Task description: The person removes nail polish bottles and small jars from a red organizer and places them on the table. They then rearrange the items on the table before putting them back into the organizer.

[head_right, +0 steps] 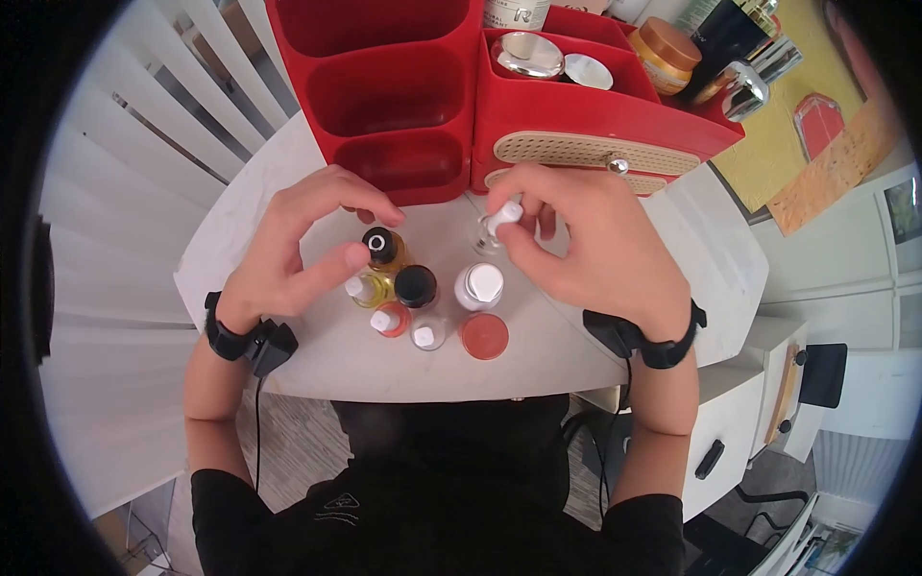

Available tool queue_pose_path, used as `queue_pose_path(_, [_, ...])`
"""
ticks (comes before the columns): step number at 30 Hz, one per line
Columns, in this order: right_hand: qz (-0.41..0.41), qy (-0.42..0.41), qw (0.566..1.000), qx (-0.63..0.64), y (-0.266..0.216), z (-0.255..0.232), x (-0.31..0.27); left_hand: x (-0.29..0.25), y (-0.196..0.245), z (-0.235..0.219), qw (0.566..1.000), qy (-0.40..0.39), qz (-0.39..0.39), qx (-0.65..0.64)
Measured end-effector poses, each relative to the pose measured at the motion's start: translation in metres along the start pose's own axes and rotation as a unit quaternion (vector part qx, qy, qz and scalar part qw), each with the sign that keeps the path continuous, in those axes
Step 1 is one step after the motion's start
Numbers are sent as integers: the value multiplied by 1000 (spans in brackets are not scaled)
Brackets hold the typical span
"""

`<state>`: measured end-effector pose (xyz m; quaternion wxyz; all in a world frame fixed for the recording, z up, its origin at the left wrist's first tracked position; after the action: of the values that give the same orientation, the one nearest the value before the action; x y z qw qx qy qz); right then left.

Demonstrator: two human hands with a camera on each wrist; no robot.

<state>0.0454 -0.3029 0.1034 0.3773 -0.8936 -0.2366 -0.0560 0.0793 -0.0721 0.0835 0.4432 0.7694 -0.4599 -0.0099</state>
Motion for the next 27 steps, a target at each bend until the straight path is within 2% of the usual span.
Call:
queue_pose_path(3, [16,-41,999,-1,4,0,-8,0,-2,-5,1000,23,2,6])
queue_pose_path(5, [36,-65,997,-6,5,5,-11,0,0,-9,996,-1,21,86])
queue_pose_path(9, [37,-92,995,-27,-3,12,-13,-4,6,-29,998,16,-5,58])
queue_pose_path(11, [37,-101,993,-40,-5,12,-15,-9,2,-29,994,-52,-74,68])
queue_pose_path(15, [48,-104,991,-70,-2,9,-18,-16,22,-22,988,-70,-88,105])
queue_pose_path(17, [49,-105,990,-78,-1,8,-20,-20,27,-15,974,-90,-89,188])
queue_pose_path(20, [55,-109,989,-85,1,8,-19,-21,31,-9,968,-90,-73,221])
queue_pose_path(23, [37,-89,993,-74,1,7,-17,-21,34,-8,964,-92,-67,239])
queue_pose_path(27, [8,-3,1000,-18,-2,9,-6,-22,35,-3,961,-94,-55,256])
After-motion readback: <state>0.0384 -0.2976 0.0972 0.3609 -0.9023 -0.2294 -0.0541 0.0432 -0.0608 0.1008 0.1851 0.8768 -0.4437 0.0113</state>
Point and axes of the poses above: each hand's wrist, its own x-axis towards the middle knuckle, its own z-axis out of the palm, y = z × x, the point moved 8 cm from there along x, towards the middle knuckle, and after that the axes turned 4 degrees about x, right-handed, at the moved point
